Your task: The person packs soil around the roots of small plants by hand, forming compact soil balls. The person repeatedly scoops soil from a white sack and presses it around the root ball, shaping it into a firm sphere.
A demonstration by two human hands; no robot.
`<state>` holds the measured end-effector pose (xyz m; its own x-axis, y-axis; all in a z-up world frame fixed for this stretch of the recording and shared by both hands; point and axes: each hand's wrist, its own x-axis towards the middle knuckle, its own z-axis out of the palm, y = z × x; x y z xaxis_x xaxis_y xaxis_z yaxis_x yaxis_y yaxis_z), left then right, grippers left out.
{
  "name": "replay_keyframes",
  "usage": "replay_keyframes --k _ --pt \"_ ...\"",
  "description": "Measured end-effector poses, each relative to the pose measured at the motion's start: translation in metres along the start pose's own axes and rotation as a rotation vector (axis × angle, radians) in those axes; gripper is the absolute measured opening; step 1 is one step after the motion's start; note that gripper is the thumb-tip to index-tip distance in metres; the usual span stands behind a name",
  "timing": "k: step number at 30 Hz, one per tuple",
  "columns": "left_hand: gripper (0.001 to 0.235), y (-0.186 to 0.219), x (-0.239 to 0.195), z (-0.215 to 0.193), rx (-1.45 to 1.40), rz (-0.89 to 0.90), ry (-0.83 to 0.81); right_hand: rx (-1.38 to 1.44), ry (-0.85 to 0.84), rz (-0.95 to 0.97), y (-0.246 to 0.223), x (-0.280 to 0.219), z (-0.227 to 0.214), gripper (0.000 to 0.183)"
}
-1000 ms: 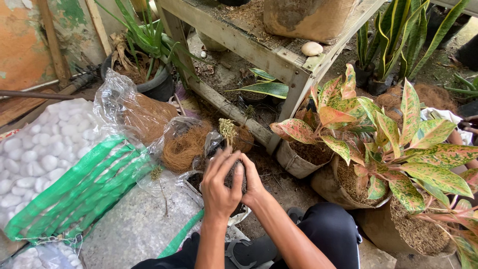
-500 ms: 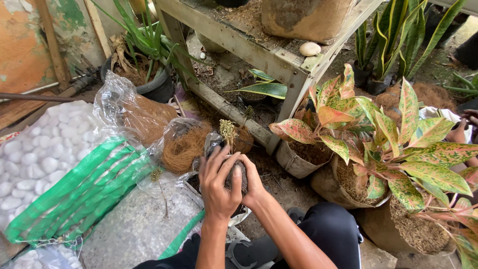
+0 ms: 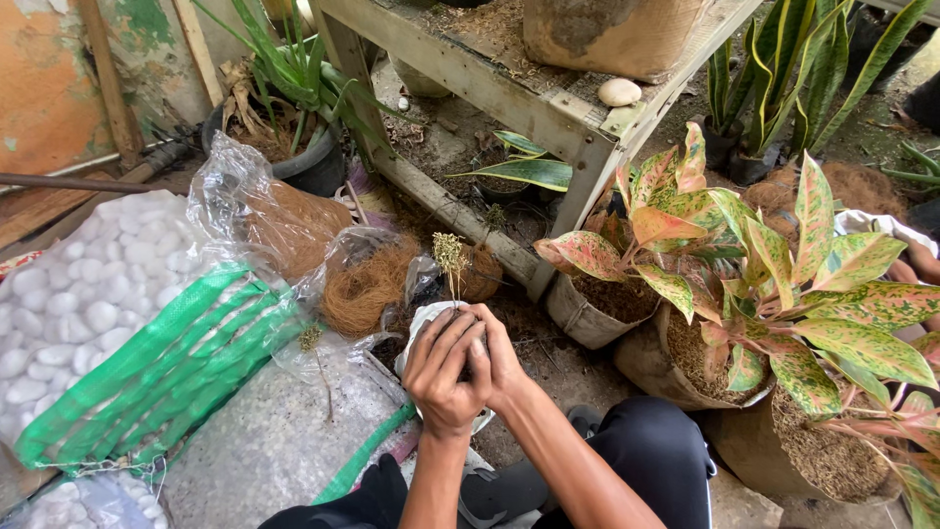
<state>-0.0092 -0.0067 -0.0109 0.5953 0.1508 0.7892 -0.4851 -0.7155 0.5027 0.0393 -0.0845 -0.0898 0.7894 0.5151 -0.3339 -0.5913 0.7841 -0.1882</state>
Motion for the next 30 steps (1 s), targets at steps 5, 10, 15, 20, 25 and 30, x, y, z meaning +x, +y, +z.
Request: replay_keyframes --k 5,10,15,20,25,30 --pt "0.02 0.007 0.005 0.003 -0.032 -0.024 0.015 0.007 0.115 0.014 -0.005 -0.009 0.014 0.023" --pt "0.02 0.011 0.006 0.0 -0.009 -0.018 0.003 -0.005 0.108 -0.006 -0.005 -0.011 0.015 0.023" --pt "0.02 0.011 0.012 -0.001 0.057 -0.005 -0.04 0.085 -0.015 -0.015 -0.003 -0.006 0.014 0.021" --pt "0.02 0.008 0.012 0.002 0.06 -0.041 -0.037 0.036 0.111 -0.044 0.0 -0.007 0.016 0.023" --pt "0.019 0.006 0.009 0.004 0.073 -0.044 -0.039 0.032 0.098 -0.03 0.0 -0.005 0.012 0.024" --pt "0.019 0.007 0.009 0.003 0.074 -0.023 -0.032 0.074 -0.034 -0.001 -0.001 -0.003 0.007 0.023"
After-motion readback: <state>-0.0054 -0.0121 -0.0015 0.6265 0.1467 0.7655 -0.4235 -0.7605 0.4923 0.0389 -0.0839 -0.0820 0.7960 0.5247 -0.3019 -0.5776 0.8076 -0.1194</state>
